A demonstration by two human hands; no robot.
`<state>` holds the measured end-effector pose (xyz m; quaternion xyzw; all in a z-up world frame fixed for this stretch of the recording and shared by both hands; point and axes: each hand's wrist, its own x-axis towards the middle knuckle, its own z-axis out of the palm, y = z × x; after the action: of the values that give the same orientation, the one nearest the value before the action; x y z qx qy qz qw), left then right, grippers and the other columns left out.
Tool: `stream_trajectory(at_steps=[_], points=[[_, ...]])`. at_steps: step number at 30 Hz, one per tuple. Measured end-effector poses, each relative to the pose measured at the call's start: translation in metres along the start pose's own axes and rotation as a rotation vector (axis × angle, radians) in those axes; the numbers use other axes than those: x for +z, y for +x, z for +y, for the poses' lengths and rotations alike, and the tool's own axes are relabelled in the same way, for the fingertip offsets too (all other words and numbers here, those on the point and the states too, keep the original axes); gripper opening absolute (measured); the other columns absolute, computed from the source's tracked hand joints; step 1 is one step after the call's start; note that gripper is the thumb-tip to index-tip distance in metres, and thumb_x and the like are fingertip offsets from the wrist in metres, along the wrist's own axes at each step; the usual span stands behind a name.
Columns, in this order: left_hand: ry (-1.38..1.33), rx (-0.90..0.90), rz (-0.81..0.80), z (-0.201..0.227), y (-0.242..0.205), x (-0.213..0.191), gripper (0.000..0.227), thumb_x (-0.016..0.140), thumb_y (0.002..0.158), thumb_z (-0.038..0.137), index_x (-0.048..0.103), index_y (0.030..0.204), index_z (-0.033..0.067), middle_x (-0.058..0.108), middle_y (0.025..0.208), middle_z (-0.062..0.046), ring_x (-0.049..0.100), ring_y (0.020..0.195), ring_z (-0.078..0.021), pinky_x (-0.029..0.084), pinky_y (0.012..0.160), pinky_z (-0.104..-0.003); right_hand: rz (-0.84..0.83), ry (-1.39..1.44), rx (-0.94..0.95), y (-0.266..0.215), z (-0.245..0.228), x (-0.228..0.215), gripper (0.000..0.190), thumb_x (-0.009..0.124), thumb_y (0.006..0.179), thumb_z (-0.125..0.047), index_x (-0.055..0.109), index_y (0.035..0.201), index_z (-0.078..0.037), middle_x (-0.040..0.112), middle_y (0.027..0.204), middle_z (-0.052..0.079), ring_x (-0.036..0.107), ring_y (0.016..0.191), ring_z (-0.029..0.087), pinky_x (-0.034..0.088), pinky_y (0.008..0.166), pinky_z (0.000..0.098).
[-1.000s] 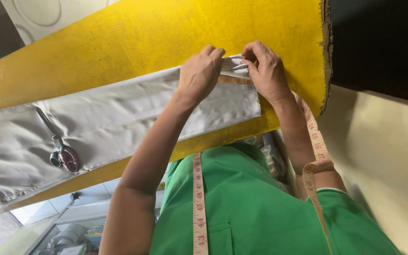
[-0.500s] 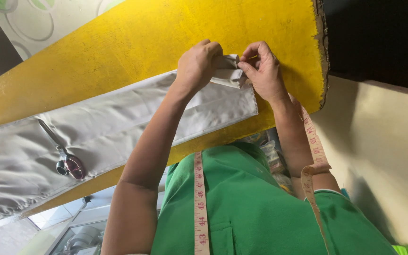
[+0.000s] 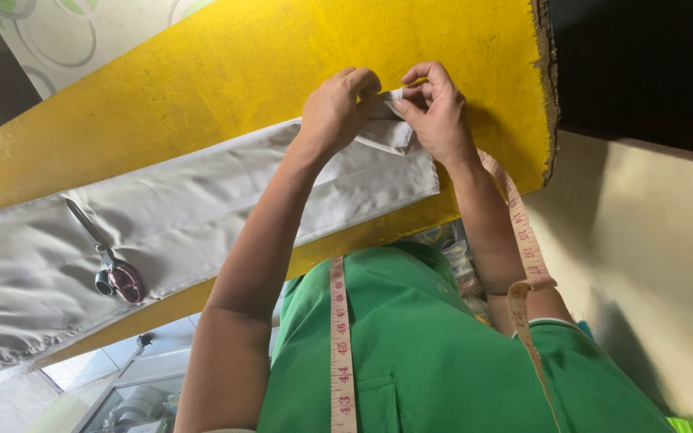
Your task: The person measures a folded white garment on a yellow table using a measuring tape and a ruler, marking the fabric with chalk. They then use scissors to cut the garment along the marked line and fold the resulting piece.
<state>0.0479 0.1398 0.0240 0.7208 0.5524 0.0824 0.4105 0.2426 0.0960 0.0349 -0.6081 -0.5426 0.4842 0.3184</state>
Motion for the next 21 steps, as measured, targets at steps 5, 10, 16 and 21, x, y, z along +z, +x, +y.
stream_trajectory(at_steps=[5, 10, 16, 21], points=[[0.062, 0.028, -0.021, 0.0, 0.003, 0.002, 0.008, 0.064, 0.095, 0.027, 0.06, 0.095, 0.0203, 0.07, 0.092, 0.003, 0.062, 0.075, -0.0212, 0.044, 0.055, -0.04, 0.061, 0.159, -0.072, 0.009, 0.014, 0.001, 0.027, 0.065, 0.095, 0.01, 0.056, 0.113, -0.007, 0.066, 0.097, 0.007, 0.067, 0.091, 0.014, 0.058, 0.083, 0.0232], [0.11, 0.024, 0.077, -0.013, 0.016, 0.025, 0.014, 0.06, 0.094, 0.023, 0.066, 0.084, 0.0161, 0.063, 0.083, -0.005, 0.062, 0.065, -0.0327, 0.044, 0.049, -0.048, 0.063, 0.152, -0.037, 0.01, 0.006, 0.001, 0.019, 0.064, 0.101, 0.002, 0.057, 0.114, -0.009, 0.067, 0.103, 0.006, 0.069, 0.082, 0.01, 0.057, 0.072, 0.0224], [0.141, -0.007, 0.062, 0.008, 0.006, 0.008, 0.02, 0.064, 0.099, 0.038, 0.062, 0.105, 0.0184, 0.059, 0.098, -0.007, 0.064, 0.072, -0.0359, 0.048, 0.051, -0.051, 0.056, 0.087, -0.111, 0.02, 0.01, 0.006, 0.037, 0.071, 0.09, 0.013, 0.056, 0.113, -0.012, 0.064, 0.101, 0.007, 0.066, 0.072, 0.009, 0.054, 0.069, 0.02], [0.161, 0.112, 0.18, 0.002, -0.038, -0.034, 0.017, 0.059, 0.097, 0.004, 0.069, 0.107, 0.0118, 0.066, 0.105, -0.009, 0.066, 0.071, -0.0263, 0.048, 0.043, -0.035, -0.016, -0.002, -0.082, 0.028, 0.004, -0.004, 0.035, 0.075, 0.088, 0.012, 0.061, 0.109, -0.011, 0.066, 0.105, 0.005, 0.066, 0.09, 0.012, 0.059, 0.077, 0.0211]])
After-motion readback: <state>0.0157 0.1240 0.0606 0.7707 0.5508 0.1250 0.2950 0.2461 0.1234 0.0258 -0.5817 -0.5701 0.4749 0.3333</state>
